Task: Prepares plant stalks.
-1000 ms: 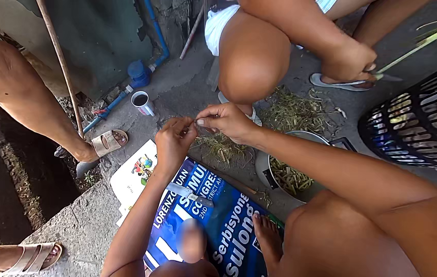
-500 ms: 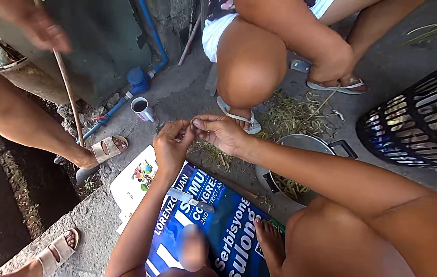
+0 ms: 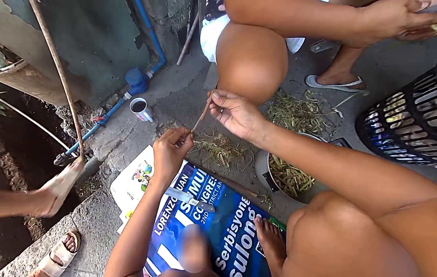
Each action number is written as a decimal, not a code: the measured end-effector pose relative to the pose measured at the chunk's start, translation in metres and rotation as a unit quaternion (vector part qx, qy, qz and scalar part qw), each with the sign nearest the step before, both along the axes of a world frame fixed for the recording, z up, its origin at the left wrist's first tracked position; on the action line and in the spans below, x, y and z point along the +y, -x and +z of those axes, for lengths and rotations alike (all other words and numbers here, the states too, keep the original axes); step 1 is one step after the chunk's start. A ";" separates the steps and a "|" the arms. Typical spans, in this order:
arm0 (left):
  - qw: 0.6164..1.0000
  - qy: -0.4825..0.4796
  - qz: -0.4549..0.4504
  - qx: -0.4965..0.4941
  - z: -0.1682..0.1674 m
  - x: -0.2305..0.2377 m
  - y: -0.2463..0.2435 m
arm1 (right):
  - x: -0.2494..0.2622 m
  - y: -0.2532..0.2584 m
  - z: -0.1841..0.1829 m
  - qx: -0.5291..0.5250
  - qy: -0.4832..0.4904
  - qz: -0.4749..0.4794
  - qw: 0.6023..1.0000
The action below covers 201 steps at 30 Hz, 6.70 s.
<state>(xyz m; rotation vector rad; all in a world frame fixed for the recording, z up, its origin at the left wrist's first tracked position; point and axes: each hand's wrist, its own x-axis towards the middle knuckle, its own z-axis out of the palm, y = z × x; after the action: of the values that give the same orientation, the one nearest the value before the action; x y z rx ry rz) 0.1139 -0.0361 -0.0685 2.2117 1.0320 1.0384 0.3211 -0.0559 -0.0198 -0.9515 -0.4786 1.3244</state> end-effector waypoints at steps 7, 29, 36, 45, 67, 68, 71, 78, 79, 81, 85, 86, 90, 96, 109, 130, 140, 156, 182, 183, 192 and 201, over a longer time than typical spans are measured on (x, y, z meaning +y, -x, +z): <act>0.999 0.019 0.015 0.022 -0.005 0.007 0.007 | -0.019 -0.037 0.040 -0.198 -0.136 -0.008 0.971; 0.985 -0.153 -0.077 -0.016 0.013 -0.009 -0.005 | -0.036 -0.002 0.019 -0.624 -0.127 0.218 0.740; 0.987 -0.050 -0.117 -0.098 0.014 -0.009 -0.004 | -0.032 -0.008 0.020 -0.473 -0.110 0.240 0.841; 0.901 0.235 -0.132 -0.340 0.014 0.009 0.010 | -0.024 0.001 -0.017 -0.370 0.036 0.211 0.904; 0.848 0.312 -0.098 -0.417 0.015 0.055 0.108 | 0.003 -0.061 -0.120 -0.718 0.250 0.393 0.518; 0.851 0.317 -0.119 -0.401 0.014 0.054 0.104 | 0.003 -0.057 -0.112 -0.739 0.235 0.382 0.503; 0.845 0.338 -0.152 -0.386 0.015 0.050 0.092 | 0.005 -0.048 -0.101 -0.791 0.171 0.312 0.497; 0.839 0.359 -0.214 -0.350 0.013 0.044 0.072 | 0.002 -0.027 -0.060 -0.705 0.061 0.281 0.648; 0.837 0.360 -0.222 -0.347 0.013 0.043 0.069 | 0.000 -0.021 -0.053 -0.670 0.024 0.262 0.694; 0.832 0.363 -0.247 -0.339 0.012 0.042 0.063 | -0.006 -0.008 -0.037 -0.581 -0.044 0.236 0.778; 0.823 0.380 -0.276 -0.320 0.011 0.036 0.048 | -0.022 0.021 -0.009 -0.450 -0.116 0.223 0.857; 0.823 0.383 -0.279 -0.313 0.011 0.034 0.045 | -0.025 0.026 -0.005 -0.439 -0.122 0.225 0.861; 0.830 0.384 -0.280 -0.290 0.013 0.029 0.035 | -0.030 0.031 -0.004 -0.432 -0.136 0.209 0.867; 0.883 0.367 -0.185 -0.225 0.024 0.017 0.024 | -0.029 0.031 -0.007 -0.400 -0.093 0.172 0.895; 0.979 0.203 -0.018 -0.021 0.031 -0.003 0.004 | -0.023 0.032 -0.003 -0.378 0.027 0.029 0.925; 0.988 0.052 -0.020 0.146 0.021 -0.002 0.001 | -0.020 0.021 -0.029 -0.816 -0.355 0.087 0.448; 0.998 0.056 -0.017 0.015 0.019 -0.002 0.003 | -0.017 0.015 -0.020 -0.545 -0.171 0.118 0.812; 0.998 0.048 -0.037 0.025 0.019 -0.006 0.004 | -0.009 0.016 0.000 -0.062 0.070 0.078 0.993; 0.989 -0.072 -0.132 0.017 0.021 -0.011 0.002 | -0.042 -0.002 0.021 -0.611 -0.105 0.241 0.747; 0.988 -0.074 -0.134 0.012 0.021 -0.012 0.002 | -0.042 -0.001 0.021 -0.615 -0.105 0.239 0.744; 0.972 0.044 -0.191 -0.127 0.017 -0.006 0.003 | -0.034 -0.010 0.008 -0.379 -0.084 0.278 0.879; 0.912 0.205 -0.182 -0.305 0.001 0.013 0.012 | -0.024 -0.002 -0.021 -0.343 0.001 0.254 0.904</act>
<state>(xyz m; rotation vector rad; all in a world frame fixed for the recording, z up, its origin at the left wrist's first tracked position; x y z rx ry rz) 0.1023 -0.0230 -0.0676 1.5035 0.4724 1.1065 0.3236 -0.0803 -0.0410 -1.3511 -1.3403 1.4165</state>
